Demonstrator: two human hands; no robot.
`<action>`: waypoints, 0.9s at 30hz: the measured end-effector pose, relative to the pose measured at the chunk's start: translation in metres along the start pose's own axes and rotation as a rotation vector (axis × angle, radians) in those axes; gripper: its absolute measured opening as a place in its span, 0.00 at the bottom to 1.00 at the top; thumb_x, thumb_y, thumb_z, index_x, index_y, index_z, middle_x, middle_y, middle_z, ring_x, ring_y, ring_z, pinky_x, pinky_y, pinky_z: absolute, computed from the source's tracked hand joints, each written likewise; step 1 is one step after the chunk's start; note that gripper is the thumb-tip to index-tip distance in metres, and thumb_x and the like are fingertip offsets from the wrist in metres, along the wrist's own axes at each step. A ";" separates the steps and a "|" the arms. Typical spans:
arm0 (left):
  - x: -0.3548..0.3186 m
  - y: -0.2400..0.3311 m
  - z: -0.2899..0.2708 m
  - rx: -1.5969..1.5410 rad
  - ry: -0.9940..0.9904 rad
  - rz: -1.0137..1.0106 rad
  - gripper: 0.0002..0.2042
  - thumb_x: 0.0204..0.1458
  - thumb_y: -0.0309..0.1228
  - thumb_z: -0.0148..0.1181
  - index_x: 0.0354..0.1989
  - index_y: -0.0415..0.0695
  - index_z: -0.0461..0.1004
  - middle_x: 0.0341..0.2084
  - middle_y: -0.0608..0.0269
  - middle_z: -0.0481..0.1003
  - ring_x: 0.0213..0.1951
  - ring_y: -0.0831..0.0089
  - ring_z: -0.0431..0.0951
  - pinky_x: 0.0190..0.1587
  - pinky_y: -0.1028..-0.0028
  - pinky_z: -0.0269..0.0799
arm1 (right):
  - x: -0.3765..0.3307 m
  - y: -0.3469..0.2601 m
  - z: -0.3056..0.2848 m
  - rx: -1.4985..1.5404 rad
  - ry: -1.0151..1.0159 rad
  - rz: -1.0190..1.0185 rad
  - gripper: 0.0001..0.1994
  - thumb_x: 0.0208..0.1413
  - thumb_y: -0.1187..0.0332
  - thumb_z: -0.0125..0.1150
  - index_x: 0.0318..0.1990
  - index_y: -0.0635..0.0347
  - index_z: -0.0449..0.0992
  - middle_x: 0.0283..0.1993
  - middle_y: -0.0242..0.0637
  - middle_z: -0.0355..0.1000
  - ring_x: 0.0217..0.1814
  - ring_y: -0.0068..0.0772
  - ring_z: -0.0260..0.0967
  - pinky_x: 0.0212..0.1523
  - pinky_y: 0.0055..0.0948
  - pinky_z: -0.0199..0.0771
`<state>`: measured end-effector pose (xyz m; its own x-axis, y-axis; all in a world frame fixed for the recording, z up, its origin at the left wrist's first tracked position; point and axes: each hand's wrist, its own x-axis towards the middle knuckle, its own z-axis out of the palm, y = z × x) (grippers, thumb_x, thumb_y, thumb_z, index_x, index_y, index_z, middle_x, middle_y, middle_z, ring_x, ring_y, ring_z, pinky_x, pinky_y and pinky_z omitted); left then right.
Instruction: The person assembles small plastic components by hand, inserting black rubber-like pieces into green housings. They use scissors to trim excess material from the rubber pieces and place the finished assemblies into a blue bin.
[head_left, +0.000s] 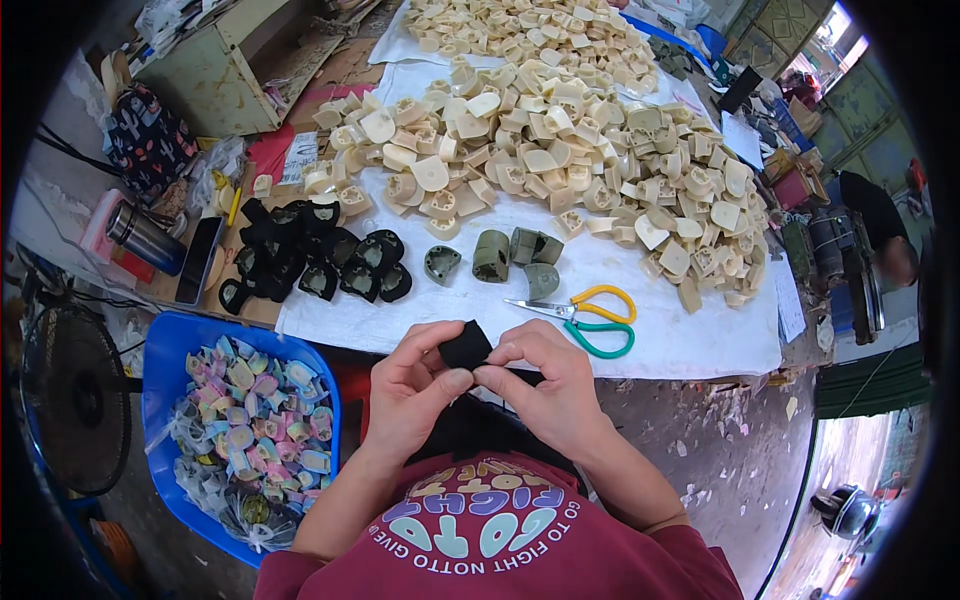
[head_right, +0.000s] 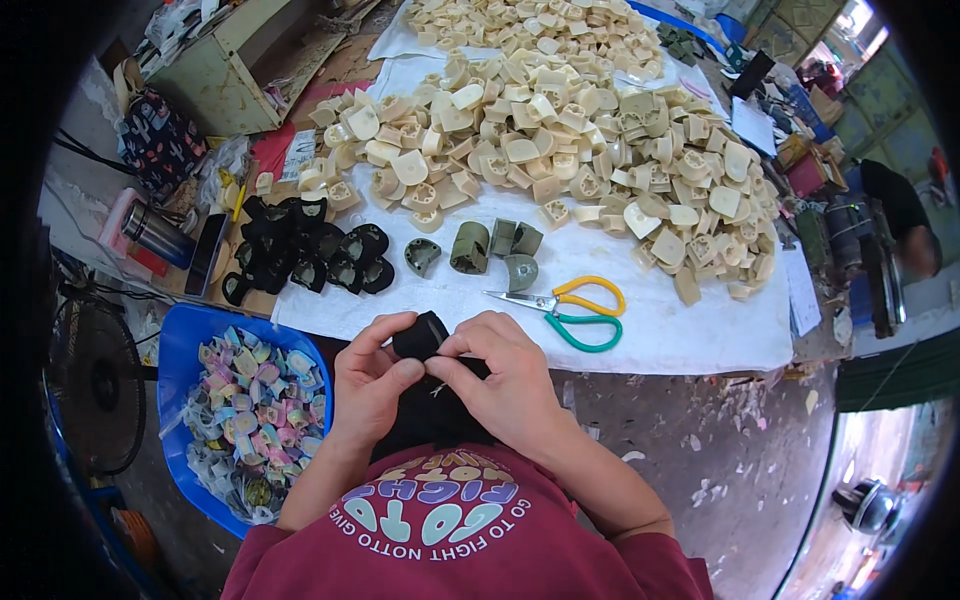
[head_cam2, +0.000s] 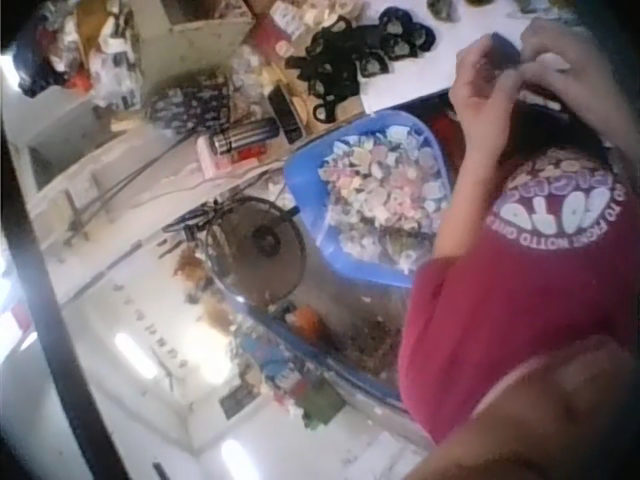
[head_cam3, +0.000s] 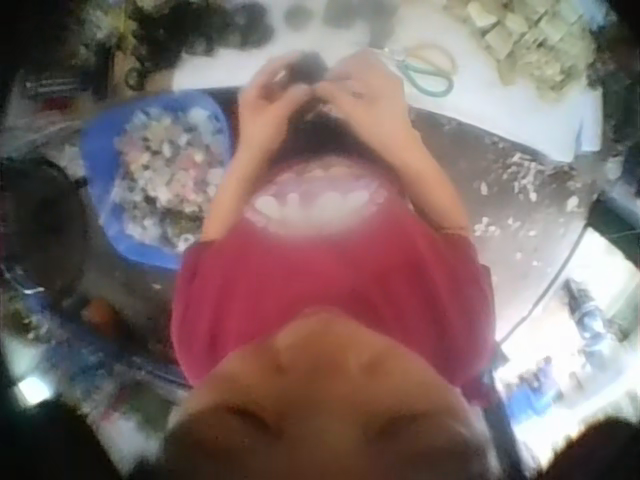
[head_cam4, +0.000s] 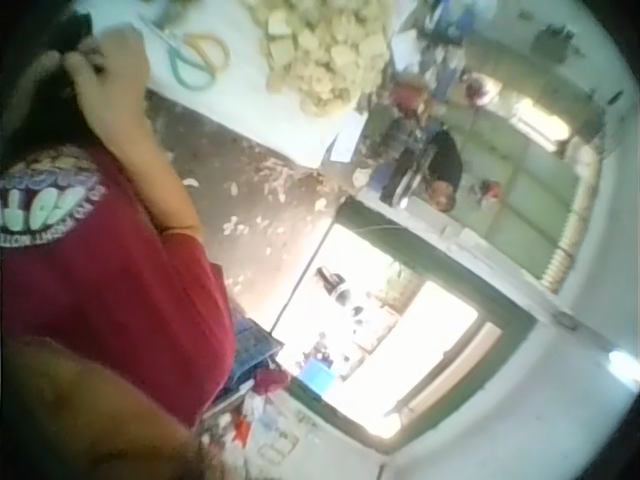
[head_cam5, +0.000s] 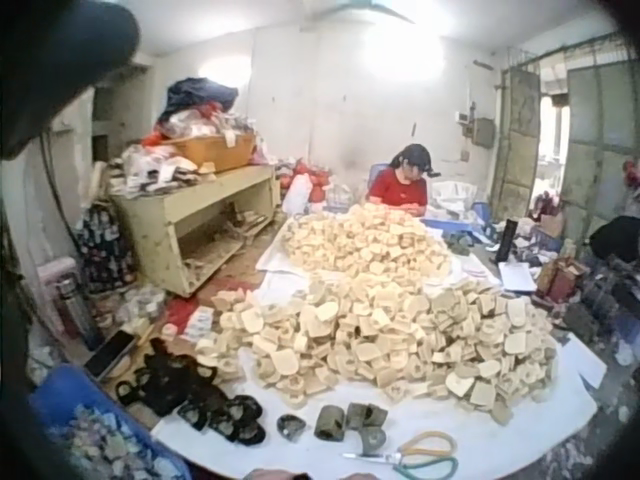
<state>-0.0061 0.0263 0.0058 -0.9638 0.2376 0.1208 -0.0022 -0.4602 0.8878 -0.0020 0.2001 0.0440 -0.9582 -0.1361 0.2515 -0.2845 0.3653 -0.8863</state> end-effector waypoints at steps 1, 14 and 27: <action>-0.004 -0.001 0.002 -0.027 0.055 -0.013 0.23 0.46 0.14 0.60 0.53 0.36 0.69 0.49 0.59 0.68 0.51 0.70 0.71 0.51 0.73 0.70 | 0.000 0.000 0.001 -0.007 0.009 -0.030 0.08 0.44 0.73 0.69 0.30 0.62 0.75 0.31 0.36 0.70 0.37 0.33 0.68 0.38 0.28 0.69; -0.004 0.001 0.011 -0.181 -0.004 0.006 0.20 0.46 0.20 0.64 0.51 0.37 0.73 0.43 0.60 0.73 0.44 0.77 0.72 0.45 0.79 0.68 | 0.012 0.021 -0.005 0.830 -0.352 0.318 0.20 0.47 0.73 0.69 0.49 0.59 0.72 0.54 0.35 0.66 0.52 0.26 0.66 0.50 0.27 0.67; -0.006 -0.010 -0.003 -0.338 -0.034 -0.098 0.18 0.51 0.25 0.61 0.52 0.40 0.72 0.46 0.58 0.74 0.47 0.71 0.74 0.49 0.72 0.70 | 0.009 0.016 0.002 0.456 -0.168 0.128 0.14 0.51 0.72 0.65 0.46 0.62 0.76 0.47 0.35 0.73 0.51 0.26 0.68 0.52 0.26 0.68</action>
<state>-0.0012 0.0273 -0.0055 -0.9452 0.3205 0.0620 -0.1879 -0.6894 0.6996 -0.0147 0.2029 0.0313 -0.9560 -0.2769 0.0970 -0.0876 -0.0461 -0.9951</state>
